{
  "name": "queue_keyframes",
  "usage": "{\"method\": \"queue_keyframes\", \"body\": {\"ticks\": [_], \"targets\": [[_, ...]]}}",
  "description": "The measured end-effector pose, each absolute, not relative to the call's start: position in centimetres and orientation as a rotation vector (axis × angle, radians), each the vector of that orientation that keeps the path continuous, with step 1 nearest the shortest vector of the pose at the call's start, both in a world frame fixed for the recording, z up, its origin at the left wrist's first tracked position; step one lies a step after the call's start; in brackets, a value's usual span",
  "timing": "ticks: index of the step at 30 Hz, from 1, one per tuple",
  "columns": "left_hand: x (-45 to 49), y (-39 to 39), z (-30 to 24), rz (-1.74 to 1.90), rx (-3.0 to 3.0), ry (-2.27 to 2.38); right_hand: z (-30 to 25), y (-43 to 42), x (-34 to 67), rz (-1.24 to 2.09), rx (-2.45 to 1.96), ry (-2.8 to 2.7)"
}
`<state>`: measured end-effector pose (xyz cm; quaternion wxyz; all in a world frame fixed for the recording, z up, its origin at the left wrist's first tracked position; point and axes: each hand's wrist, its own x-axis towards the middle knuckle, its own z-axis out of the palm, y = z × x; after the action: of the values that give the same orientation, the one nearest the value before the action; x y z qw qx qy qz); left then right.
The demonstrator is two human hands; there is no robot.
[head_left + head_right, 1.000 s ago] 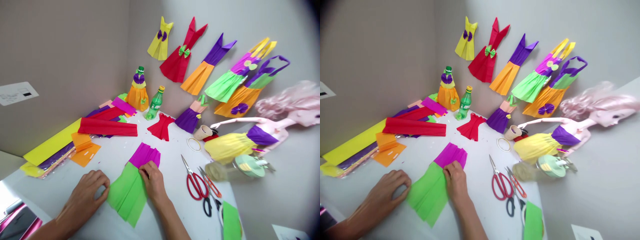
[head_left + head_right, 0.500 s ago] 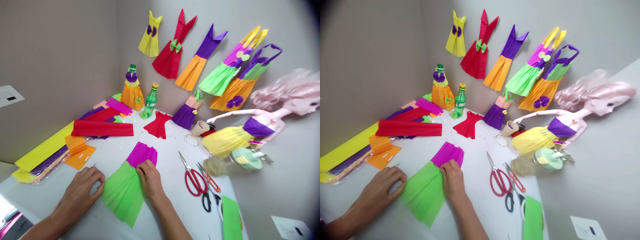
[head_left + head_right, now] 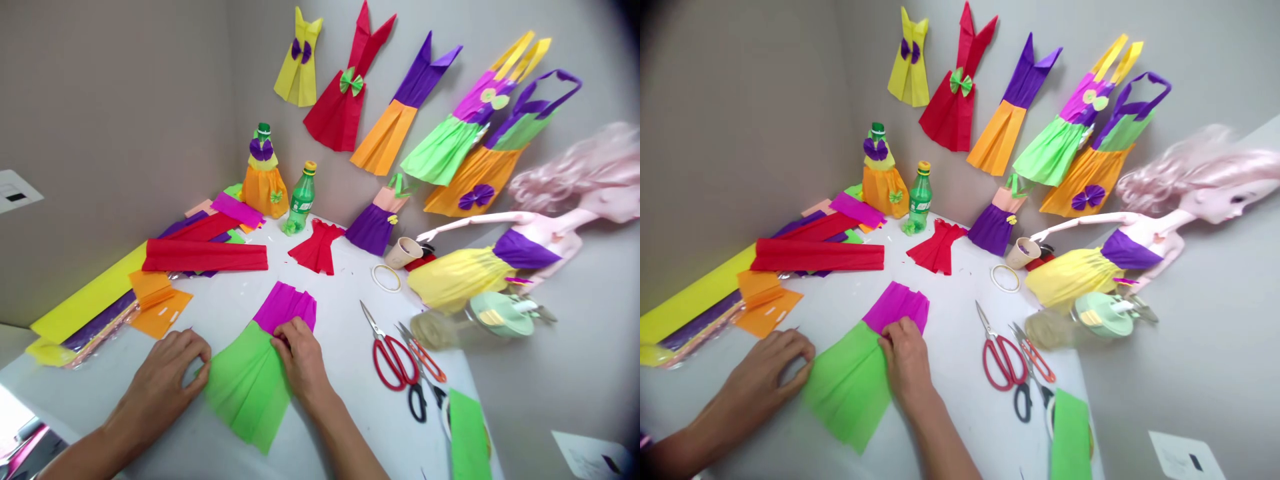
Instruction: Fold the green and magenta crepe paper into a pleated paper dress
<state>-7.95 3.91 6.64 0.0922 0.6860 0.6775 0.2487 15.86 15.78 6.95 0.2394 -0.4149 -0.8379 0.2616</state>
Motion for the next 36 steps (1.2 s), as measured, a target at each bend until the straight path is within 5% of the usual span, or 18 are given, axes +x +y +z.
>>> {"method": "queue_keyframes", "body": {"ticks": [12, 36], "targets": [[-4.8, 10.8, 8.9, 0.660, 1.930, 1.937, 6.9, 15.8, 15.8, 0.754, -1.169, -2.293], [-4.9, 11.1, 8.0, 0.720, 2.013, 1.921, 6.6, 15.8, 15.7, 0.750, -1.128, -2.280]]}}
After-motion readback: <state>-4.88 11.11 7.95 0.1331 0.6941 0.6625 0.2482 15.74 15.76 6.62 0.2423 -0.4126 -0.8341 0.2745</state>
